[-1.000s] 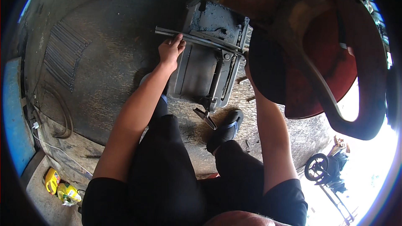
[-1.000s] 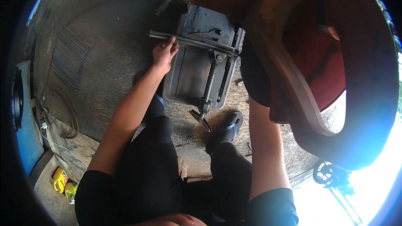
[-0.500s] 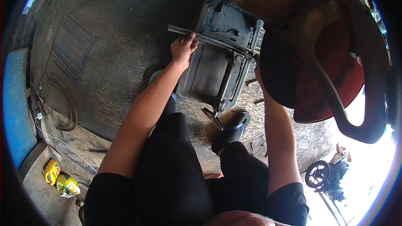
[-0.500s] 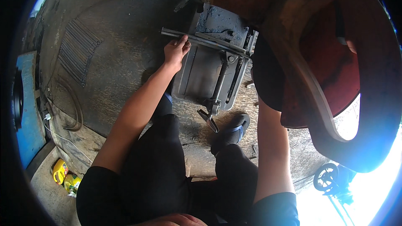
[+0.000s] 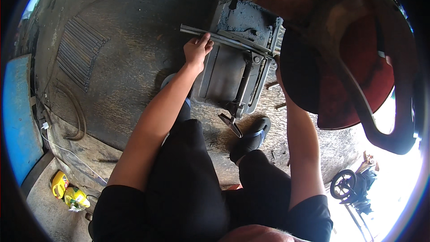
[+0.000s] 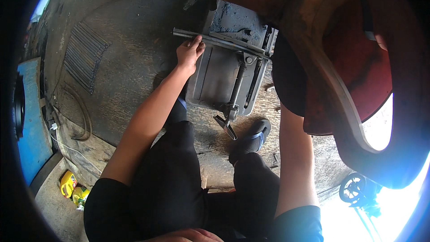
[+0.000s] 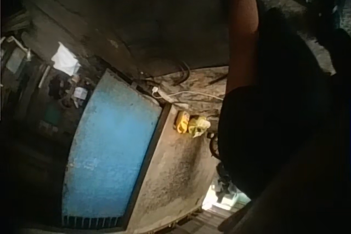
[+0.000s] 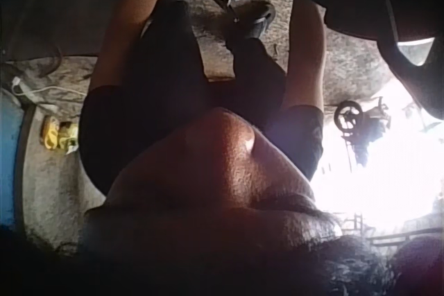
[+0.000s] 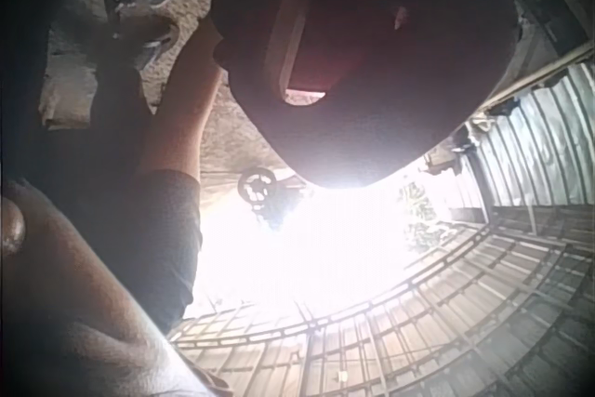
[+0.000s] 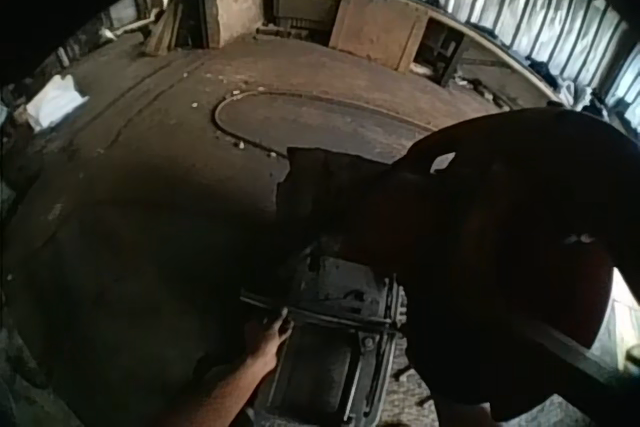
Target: Cutting metal rods using a circular chop saw.
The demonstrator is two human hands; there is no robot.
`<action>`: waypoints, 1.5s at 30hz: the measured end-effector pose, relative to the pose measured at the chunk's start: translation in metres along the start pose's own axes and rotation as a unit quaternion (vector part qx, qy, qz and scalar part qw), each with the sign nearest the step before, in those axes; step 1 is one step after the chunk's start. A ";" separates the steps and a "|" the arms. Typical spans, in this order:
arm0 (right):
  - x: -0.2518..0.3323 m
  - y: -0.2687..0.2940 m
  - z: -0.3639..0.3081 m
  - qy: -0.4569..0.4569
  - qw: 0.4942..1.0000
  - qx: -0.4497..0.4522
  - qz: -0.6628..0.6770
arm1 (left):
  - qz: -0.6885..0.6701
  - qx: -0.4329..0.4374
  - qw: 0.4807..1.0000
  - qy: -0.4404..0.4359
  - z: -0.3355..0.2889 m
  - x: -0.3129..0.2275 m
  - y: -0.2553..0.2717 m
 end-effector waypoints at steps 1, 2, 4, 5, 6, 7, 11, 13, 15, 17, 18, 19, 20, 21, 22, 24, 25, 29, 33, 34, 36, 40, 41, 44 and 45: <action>0.000 0.000 -0.001 0.000 1.000 0.001 -0.002 | 0.001 0.000 1.000 0.000 0.000 0.000 0.001; 0.000 -0.001 -0.001 0.000 1.000 0.001 -0.004 | -0.002 -0.001 1.000 -0.003 0.000 -0.001 0.002; 0.000 -0.002 -0.002 -0.001 1.000 0.003 -0.009 | -0.004 -0.001 1.000 -0.005 0.000 -0.001 0.003; 0.001 -0.002 -0.001 -0.001 1.000 0.003 -0.012 | -0.002 0.007 1.000 -0.001 0.000 -0.001 0.002; -0.005 0.000 0.000 -0.001 1.000 0.004 -0.015 | 0.000 0.015 1.000 0.003 0.000 0.000 0.002; -0.002 -0.003 -0.001 -0.002 1.000 0.005 -0.017 | 0.000 0.014 1.000 0.003 0.000 -0.001 0.002; -0.002 -0.006 0.002 -0.003 1.000 0.008 -0.026 | 0.003 0.013 1.000 -0.001 0.001 -0.001 0.001; -0.002 -0.008 0.002 -0.003 1.000 0.009 -0.029 | 0.000 0.014 1.000 -0.003 0.001 -0.001 0.001; -0.001 -0.007 -0.002 -0.003 0.999 0.010 -0.032 | -0.010 0.003 1.000 -0.017 0.000 -0.002 0.001; -0.008 0.001 -0.005 -0.003 0.999 0.012 -0.036 | -0.009 0.003 1.000 -0.018 0.000 -0.002 0.000; -0.008 -0.001 -0.008 -0.003 0.999 0.012 -0.038 | -0.008 0.004 1.000 -0.018 -0.001 -0.002 0.000; -0.010 0.003 -0.010 -0.003 0.999 0.013 -0.039 | -0.007 0.003 1.000 -0.019 0.000 -0.002 0.000; -0.008 -0.002 -0.010 -0.003 0.999 0.014 -0.041 | -0.008 0.001 1.000 -0.019 0.000 -0.002 0.001; -0.012 0.000 -0.011 -0.003 0.999 0.014 -0.042 | -0.009 0.000 1.000 -0.019 0.000 -0.002 0.002; -0.014 0.002 -0.013 -0.004 0.999 0.016 -0.044 | -0.009 -0.001 1.000 -0.019 0.000 -0.002 0.001; -0.020 0.004 -0.015 -0.005 0.999 0.018 -0.049 | -0.014 0.008 1.000 -0.020 -0.001 -0.002 -0.001; -0.020 -0.001 -0.011 -0.005 0.998 0.019 -0.053 | -0.014 0.008 1.000 -0.019 -0.001 -0.002 -0.001; -0.020 0.003 -0.015 -0.006 0.998 0.023 -0.065 | -0.012 0.007 1.000 -0.012 0.000 -0.001 0.000; -0.011 -0.007 -0.010 -0.009 0.997 0.026 -0.079 | -0.017 0.011 1.000 -0.011 0.001 -0.001 0.003; -0.015 -0.002 -0.010 -0.009 0.996 0.026 -0.084 | -0.018 0.013 1.000 -0.011 0.001 -0.002 0.002; -0.019 0.000 -0.012 -0.009 0.995 0.027 -0.093 | -0.007 0.004 1.000 -0.007 0.000 -0.002 0.001; -0.020 -0.002 -0.011 -0.011 0.994 0.032 -0.105 | -0.011 0.006 1.000 -0.002 -0.002 -0.002 -0.001; -0.020 -0.005 -0.010 -0.012 0.994 0.033 -0.108 | -0.014 0.008 1.000 -0.004 -0.002 -0.003 -0.002; -0.023 -0.002 -0.015 -0.013 0.992 0.036 -0.117 | -0.017 0.010 1.000 -0.008 -0.002 -0.003 -0.001; -0.023 -0.002 -0.015 -0.013 0.992 0.037 -0.119 | -0.020 0.010 1.000 -0.010 -0.002 -0.003 -0.001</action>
Point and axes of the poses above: each hand's wrist, its own z-axis towards the middle knuckle, its own y-axis out of the back of the hand, x = y × z, the point moved 4 cm from there along z, towards the middle knuckle, and after that the axes turned 4 degrees about x, right-handed, at the moved point
